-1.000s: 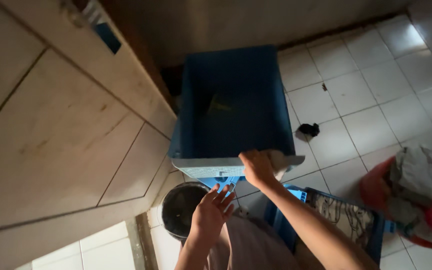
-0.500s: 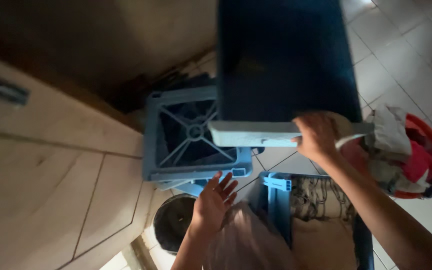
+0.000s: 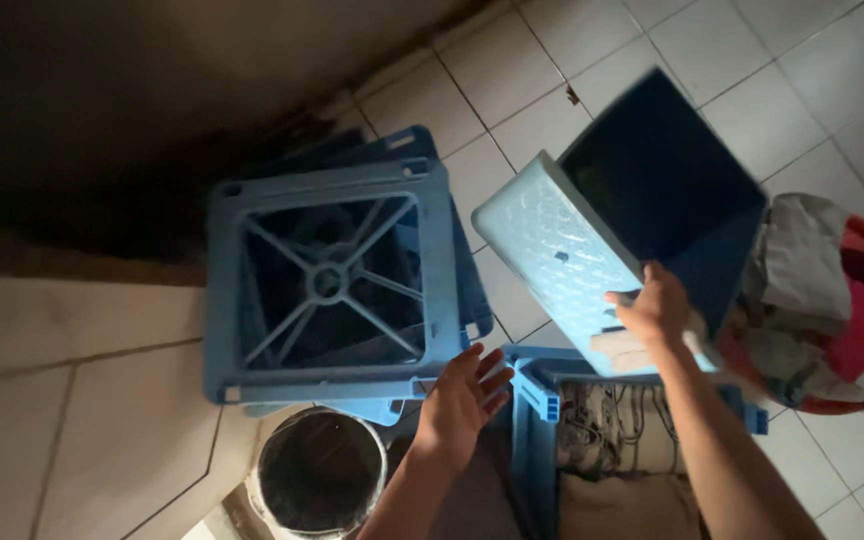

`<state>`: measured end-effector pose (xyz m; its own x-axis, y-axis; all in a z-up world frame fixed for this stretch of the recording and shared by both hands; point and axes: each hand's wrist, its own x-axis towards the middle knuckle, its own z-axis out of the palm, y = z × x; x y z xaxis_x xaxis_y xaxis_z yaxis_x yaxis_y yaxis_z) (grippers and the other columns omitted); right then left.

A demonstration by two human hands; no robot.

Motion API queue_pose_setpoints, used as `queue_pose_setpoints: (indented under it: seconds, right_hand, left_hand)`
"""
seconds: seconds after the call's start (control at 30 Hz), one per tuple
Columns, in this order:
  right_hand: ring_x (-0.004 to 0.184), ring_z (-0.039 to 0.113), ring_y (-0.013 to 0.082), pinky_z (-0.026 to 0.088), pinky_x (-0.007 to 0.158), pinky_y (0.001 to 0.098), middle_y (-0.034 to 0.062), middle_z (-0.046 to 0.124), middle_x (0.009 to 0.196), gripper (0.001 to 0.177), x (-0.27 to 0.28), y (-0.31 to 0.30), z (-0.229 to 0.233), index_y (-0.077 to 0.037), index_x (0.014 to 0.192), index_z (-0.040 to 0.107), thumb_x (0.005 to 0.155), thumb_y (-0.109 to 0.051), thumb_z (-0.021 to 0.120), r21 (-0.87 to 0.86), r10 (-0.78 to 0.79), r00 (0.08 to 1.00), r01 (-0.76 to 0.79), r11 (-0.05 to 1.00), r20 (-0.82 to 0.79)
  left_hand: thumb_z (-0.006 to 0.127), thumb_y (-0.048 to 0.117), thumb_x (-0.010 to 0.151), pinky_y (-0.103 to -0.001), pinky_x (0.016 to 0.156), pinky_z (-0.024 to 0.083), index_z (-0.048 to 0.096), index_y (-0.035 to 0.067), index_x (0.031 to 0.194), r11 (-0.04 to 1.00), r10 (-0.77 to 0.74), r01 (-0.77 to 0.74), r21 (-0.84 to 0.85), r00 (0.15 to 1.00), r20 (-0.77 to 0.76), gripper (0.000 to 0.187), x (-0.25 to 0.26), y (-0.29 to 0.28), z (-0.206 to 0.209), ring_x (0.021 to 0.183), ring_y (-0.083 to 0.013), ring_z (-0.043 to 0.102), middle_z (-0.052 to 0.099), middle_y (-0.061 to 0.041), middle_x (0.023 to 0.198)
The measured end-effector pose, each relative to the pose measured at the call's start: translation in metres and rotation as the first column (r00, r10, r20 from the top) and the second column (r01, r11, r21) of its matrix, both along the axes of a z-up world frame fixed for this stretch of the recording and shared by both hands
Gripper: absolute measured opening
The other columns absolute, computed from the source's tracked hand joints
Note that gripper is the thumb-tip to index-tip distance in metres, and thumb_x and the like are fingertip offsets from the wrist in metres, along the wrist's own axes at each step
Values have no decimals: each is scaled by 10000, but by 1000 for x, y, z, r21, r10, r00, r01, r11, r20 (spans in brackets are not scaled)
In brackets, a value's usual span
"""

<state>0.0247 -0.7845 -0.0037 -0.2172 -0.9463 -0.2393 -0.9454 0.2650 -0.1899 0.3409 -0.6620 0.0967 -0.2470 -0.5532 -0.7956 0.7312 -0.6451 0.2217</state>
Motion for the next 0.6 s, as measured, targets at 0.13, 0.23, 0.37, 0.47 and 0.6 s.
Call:
queue_pose_setpoints:
  seconds: [0.13, 0.23, 0.37, 0.47, 0.6]
  right_hand:
    - [1009, 684, 385, 539, 860, 479, 227, 719, 1083, 562, -11, 2, -76, 7, 1136, 647, 723, -263, 918, -60, -94, 989, 102, 993, 113]
    - [1029, 688, 399, 538, 906, 471, 230, 722, 1096, 567, -10, 5, -125, 7, 1128, 655, 704, -248, 930, -109, -136, 973, 158, 981, 189]
    - [1014, 702, 373, 547, 865, 473, 219, 727, 1106, 548, 11, 12, -186, -4, 1152, 660, 724, -229, 917, -74, -229, 950, 249, 966, 212]
    - [1007, 708, 386, 561, 864, 470, 219, 735, 1078, 513, 30, 18, -226, -7, 1096, 676, 723, -256, 926, -65, -253, 952, 267, 961, 175]
    - [921, 701, 434, 554, 808, 513, 224, 746, 966, 507, 32, -2, -284, -4, 989, 710, 633, -276, 947, -200, -39, 997, 53, 978, 72]
  left_hand:
    - [579, 328, 923, -415, 975, 478, 472, 78, 1412, 999, -36, 37, -30, 998, 42, 559, -27, -18, -31, 1158, -257, 654, 673, -103, 1304]
    - [569, 288, 944, -401, 938, 502, 501, 91, 1408, 996, -95, 94, 12, 988, 119, 509, -45, -29, -56, 1109, -252, 677, 678, -102, 1278]
    - [572, 229, 960, -378, 894, 503, 508, 72, 1396, 996, -89, 90, -4, 991, 100, 467, -61, -29, -91, 1091, -236, 685, 679, -104, 1268]
    - [582, 225, 956, -375, 880, 504, 503, 63, 1391, 997, -82, 83, -7, 994, 72, 471, -72, -25, -116, 1082, -242, 683, 676, -106, 1271]
    - [596, 236, 949, -367, 887, 507, 513, 65, 1373, 992, -122, 120, 40, 990, 68, 464, -78, -20, -139, 1086, -236, 687, 675, -100, 1279]
